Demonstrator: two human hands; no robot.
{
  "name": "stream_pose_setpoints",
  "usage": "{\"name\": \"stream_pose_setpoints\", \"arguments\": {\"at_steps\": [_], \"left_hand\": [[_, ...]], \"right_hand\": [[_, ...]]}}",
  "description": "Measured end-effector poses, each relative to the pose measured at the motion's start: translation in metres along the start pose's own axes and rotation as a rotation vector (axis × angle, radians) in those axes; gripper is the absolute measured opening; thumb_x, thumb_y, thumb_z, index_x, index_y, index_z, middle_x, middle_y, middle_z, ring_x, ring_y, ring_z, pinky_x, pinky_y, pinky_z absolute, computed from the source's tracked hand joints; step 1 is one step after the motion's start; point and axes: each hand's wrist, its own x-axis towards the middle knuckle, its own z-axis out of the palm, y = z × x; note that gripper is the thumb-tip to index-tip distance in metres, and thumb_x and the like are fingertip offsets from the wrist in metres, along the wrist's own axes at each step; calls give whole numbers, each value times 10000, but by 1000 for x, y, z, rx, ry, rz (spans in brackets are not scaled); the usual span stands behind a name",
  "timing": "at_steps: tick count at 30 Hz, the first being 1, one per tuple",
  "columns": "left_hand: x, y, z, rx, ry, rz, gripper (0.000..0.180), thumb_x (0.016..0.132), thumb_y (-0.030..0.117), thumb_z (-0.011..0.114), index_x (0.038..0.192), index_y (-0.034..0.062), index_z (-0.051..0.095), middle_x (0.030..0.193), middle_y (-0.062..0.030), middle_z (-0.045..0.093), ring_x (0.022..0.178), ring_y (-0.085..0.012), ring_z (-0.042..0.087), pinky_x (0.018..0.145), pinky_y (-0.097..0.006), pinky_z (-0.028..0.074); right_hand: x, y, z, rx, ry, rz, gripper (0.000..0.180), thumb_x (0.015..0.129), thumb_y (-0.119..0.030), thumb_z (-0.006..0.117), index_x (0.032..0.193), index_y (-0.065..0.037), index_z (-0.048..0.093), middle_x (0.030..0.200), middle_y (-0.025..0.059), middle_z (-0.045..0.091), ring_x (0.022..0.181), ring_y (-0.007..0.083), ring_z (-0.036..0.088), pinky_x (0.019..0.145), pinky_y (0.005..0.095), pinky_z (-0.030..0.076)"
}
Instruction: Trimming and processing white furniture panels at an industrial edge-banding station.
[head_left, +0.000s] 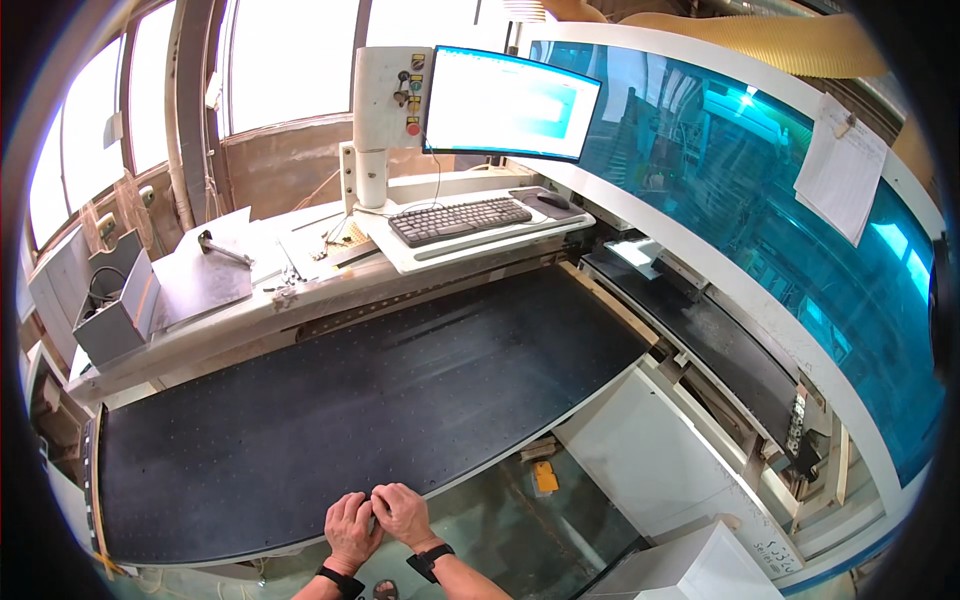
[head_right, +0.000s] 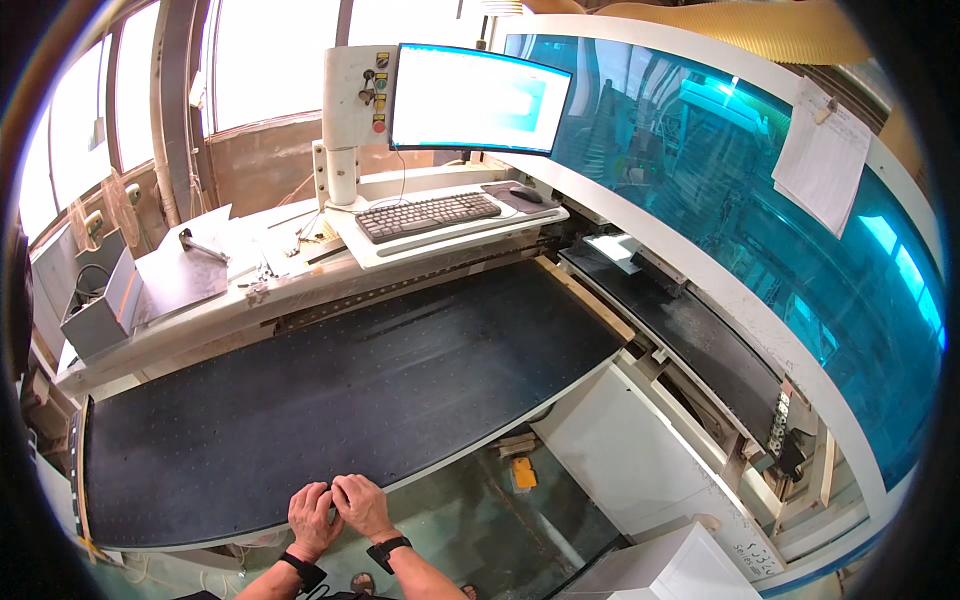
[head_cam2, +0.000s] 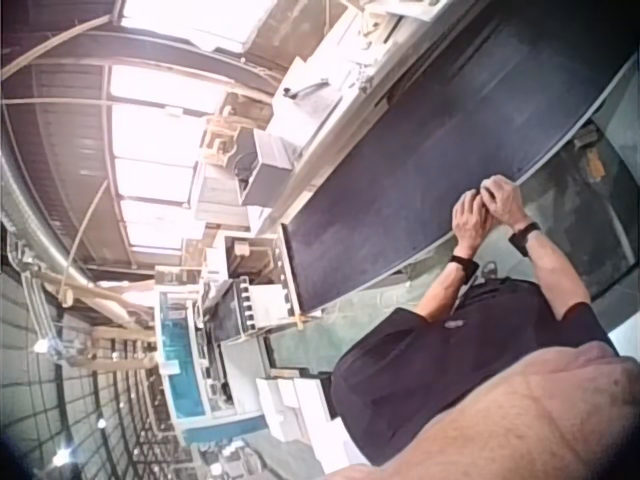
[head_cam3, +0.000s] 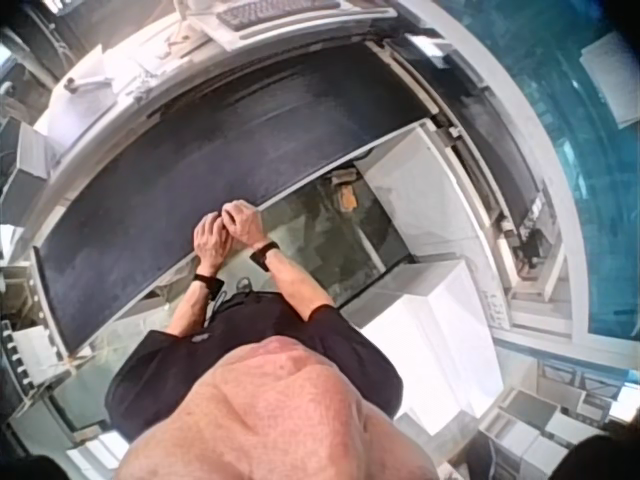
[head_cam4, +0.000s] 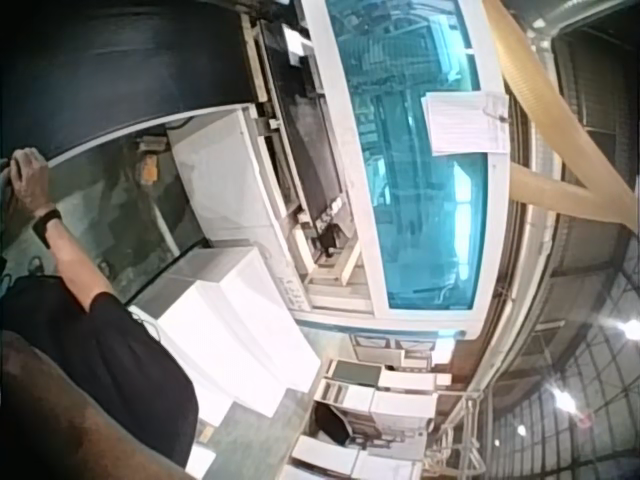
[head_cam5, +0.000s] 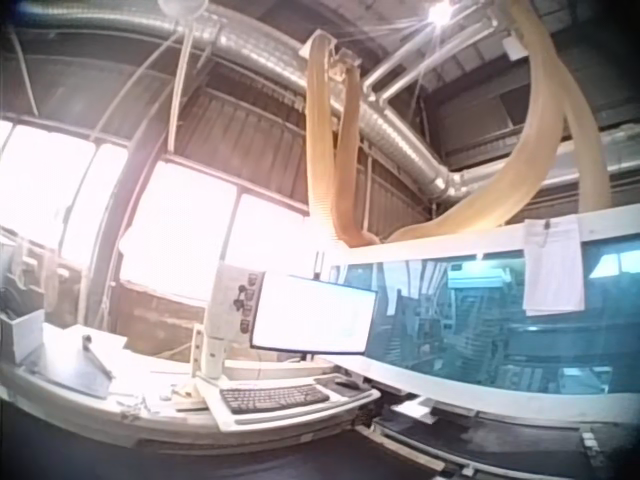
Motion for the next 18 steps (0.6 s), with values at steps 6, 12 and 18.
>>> {"name": "stream_pose_setpoints", "arguments": {"at_steps": [6,12,18], "left_hand": [[1,1,1,-9,-4,2,393,756,232,773,1098,68,667,1194,-116,660,1138,-337,628,978,-467,481],[0,0,3,-1,18,9,391,754,234,777,1093,74,664,1179,-110,659,1130,-331,630,973,-464,478],[-1,0,2,4,4,11,410,753,242,777,1111,82,656,1189,-108,654,1136,-331,627,975,-466,475]], "right_hand": [[1,0,-3,26,-10,-11,77,933,-138,699,952,-78,654,843,89,659,787,316,661,685,418,549],[1,-1,-5,40,-28,-7,83,939,-147,696,953,-77,654,843,87,661,781,313,658,678,412,548],[0,0,-2,12,-16,-9,105,891,-120,730,952,-87,651,840,72,662,775,292,661,675,397,551]]}}
